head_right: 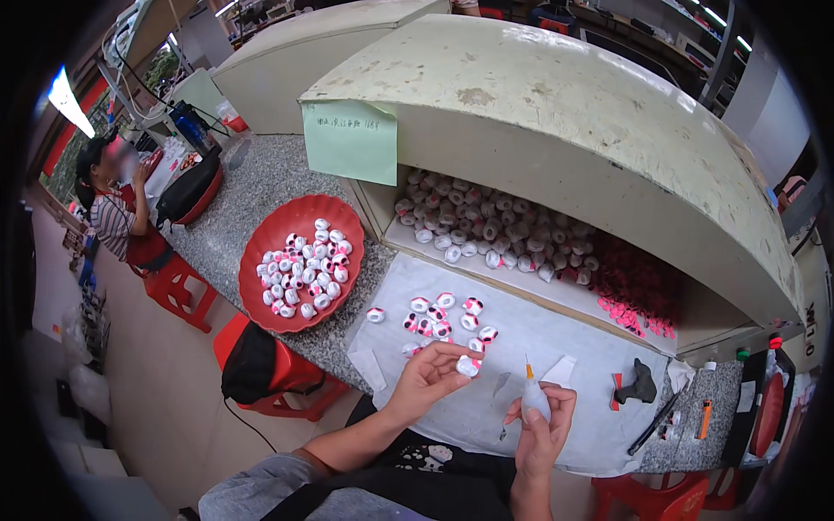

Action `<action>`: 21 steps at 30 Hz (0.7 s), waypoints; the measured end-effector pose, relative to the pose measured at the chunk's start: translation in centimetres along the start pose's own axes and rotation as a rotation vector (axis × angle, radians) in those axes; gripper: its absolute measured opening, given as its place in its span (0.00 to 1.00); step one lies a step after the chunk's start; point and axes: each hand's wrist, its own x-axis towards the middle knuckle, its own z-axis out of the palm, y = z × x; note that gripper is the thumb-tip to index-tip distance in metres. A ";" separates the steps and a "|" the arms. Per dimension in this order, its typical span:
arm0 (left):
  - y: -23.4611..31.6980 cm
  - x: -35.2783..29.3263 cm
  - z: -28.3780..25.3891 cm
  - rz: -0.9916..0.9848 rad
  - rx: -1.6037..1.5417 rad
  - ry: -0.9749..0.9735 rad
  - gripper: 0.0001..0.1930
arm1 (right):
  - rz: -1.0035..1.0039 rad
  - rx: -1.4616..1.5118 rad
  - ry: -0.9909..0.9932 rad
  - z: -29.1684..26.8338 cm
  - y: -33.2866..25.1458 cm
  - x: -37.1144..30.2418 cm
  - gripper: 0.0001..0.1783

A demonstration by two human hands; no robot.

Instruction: Applying adhesive to small white and pink toy components at a factory workbench.

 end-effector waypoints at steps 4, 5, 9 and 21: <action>-0.1 0.6 0.1 0.012 -0.014 0.041 0.15 | -0.039 -0.032 -0.005 0.2 -0.6 0.6 0.13; -0.1 0.6 0.0 -0.027 -0.028 0.044 0.15 | -0.016 -0.043 0.028 0.1 -0.8 0.7 0.13; -0.1 0.3 0.0 -0.018 -0.022 0.075 0.16 | -0.046 -0.062 0.033 -0.2 -1.0 1.1 0.13; -0.1 -0.5 0.7 -0.028 -0.059 0.070 0.16 | -0.468 -0.252 0.025 0.7 -0.3 0.3 0.16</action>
